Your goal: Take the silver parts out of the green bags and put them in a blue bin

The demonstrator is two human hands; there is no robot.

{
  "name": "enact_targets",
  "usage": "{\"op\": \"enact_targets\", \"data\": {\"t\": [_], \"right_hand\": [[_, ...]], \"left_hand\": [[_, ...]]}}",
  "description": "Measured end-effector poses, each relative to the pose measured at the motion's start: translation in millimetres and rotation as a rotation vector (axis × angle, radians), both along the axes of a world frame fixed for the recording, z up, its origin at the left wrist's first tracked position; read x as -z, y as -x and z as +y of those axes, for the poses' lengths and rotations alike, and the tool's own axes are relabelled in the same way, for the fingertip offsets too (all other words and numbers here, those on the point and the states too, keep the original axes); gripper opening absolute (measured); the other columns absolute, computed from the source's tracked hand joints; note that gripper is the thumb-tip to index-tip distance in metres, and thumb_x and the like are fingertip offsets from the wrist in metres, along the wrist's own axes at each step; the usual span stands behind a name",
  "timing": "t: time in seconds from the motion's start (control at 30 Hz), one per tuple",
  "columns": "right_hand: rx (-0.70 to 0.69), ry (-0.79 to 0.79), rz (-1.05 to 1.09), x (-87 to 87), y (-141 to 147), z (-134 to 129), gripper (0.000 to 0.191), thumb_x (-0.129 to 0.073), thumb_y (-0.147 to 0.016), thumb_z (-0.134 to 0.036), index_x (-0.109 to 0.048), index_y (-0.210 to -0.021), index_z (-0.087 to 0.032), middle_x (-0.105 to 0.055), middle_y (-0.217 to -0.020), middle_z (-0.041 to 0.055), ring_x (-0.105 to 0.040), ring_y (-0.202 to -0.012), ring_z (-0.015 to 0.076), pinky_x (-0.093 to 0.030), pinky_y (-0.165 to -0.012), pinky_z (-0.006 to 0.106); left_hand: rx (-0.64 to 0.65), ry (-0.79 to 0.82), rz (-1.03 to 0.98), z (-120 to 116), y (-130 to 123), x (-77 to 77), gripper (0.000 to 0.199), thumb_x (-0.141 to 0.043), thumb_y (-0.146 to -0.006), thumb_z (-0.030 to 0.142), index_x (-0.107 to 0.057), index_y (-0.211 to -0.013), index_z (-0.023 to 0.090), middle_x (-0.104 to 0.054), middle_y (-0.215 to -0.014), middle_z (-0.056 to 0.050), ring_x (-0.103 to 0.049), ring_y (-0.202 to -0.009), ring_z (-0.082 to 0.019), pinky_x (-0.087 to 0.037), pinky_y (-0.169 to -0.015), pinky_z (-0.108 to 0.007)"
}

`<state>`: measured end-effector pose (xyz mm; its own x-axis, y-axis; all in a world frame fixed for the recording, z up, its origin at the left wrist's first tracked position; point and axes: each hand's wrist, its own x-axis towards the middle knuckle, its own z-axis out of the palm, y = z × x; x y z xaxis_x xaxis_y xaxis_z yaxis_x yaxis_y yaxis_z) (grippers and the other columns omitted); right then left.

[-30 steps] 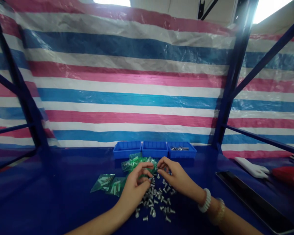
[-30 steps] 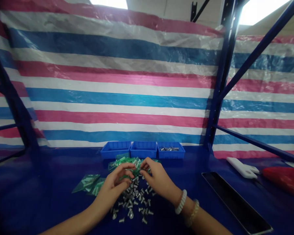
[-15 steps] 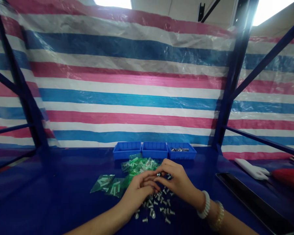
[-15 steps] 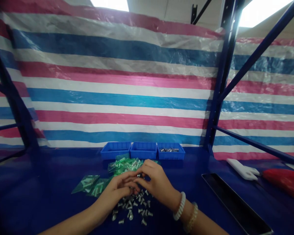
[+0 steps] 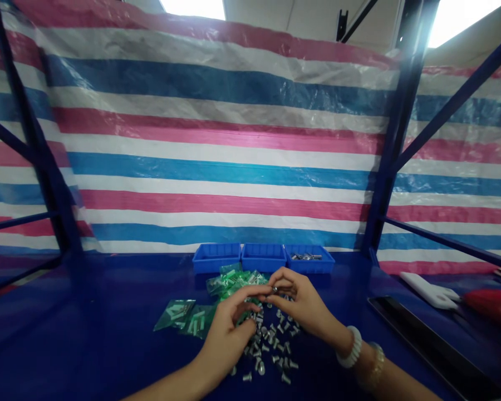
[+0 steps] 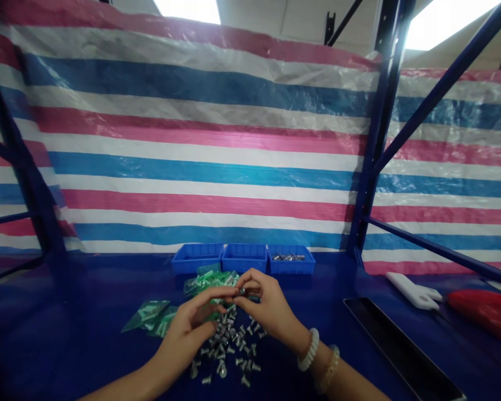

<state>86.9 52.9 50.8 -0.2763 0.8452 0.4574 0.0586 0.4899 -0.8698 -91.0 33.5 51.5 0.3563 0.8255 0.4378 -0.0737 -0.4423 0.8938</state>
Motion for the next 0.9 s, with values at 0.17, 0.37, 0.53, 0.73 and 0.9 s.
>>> {"op": "enact_targets", "data": {"t": [0.17,0.37,0.53,0.73,0.9], "right_hand": [[-0.151,0.172,0.146,9.8,3,7,0.024,-0.076,-0.070,-0.027,-0.056,-0.081,-0.019,-0.069,-0.072,-0.0005,-0.067,-0.072,0.0164,-0.051,-0.071,0.028],[0.297,-0.184,-0.119,11.6,-22,27,0.027,-0.050,-0.089,-0.037,-0.067,-0.105,-0.021,-0.062,-0.082,0.0035,-0.061,-0.074,0.0169,-0.050,-0.070,0.031],[0.773,-0.406,-0.304,12.6,-75,69,0.030,-0.046,-0.087,-0.032,-0.068,-0.102,-0.017,-0.060,-0.085,0.0075,-0.057,-0.072,0.0189,-0.049,-0.068,0.033],[0.828,-0.368,-0.423,23.6,-106,97,0.027,-0.052,-0.078,-0.019,-0.066,-0.100,-0.015,-0.066,-0.086,0.0093,-0.058,-0.074,0.0220,-0.046,-0.077,0.041],[0.658,-0.371,-0.530,24.0,-75,70,0.021,-0.050,-0.079,-0.011,-0.069,-0.090,-0.014,-0.069,-0.091,0.0109,-0.059,-0.089,0.0236,-0.042,-0.086,0.041]], "left_hand": [[-0.008,-0.093,0.026,-1,1,3.4,0.052,-0.043,-0.062,0.004,-0.067,-0.104,0.023,-0.065,-0.108,-0.005,-0.057,-0.095,-0.022,-0.045,-0.075,-0.032],[-0.088,-0.082,0.042,2,2,3.1,0.049,-0.044,-0.062,0.006,-0.067,-0.103,0.023,-0.064,-0.108,-0.005,-0.056,-0.096,-0.022,-0.044,-0.076,-0.032],[-0.138,-0.046,0.074,4,3,1.6,0.047,-0.045,-0.062,0.008,-0.066,-0.100,0.024,-0.062,-0.110,-0.004,-0.056,-0.098,-0.022,-0.044,-0.080,-0.034],[-0.172,-0.039,0.086,7,5,3.7,0.042,-0.046,-0.064,0.011,-0.066,-0.098,0.024,-0.061,-0.111,-0.005,-0.057,-0.090,-0.020,-0.045,-0.080,-0.034],[-0.243,-0.058,0.049,10,5,0.3,0.040,-0.046,-0.064,0.009,-0.068,-0.095,0.022,-0.062,-0.108,-0.005,-0.056,-0.092,-0.021,-0.046,-0.080,-0.033]]}}
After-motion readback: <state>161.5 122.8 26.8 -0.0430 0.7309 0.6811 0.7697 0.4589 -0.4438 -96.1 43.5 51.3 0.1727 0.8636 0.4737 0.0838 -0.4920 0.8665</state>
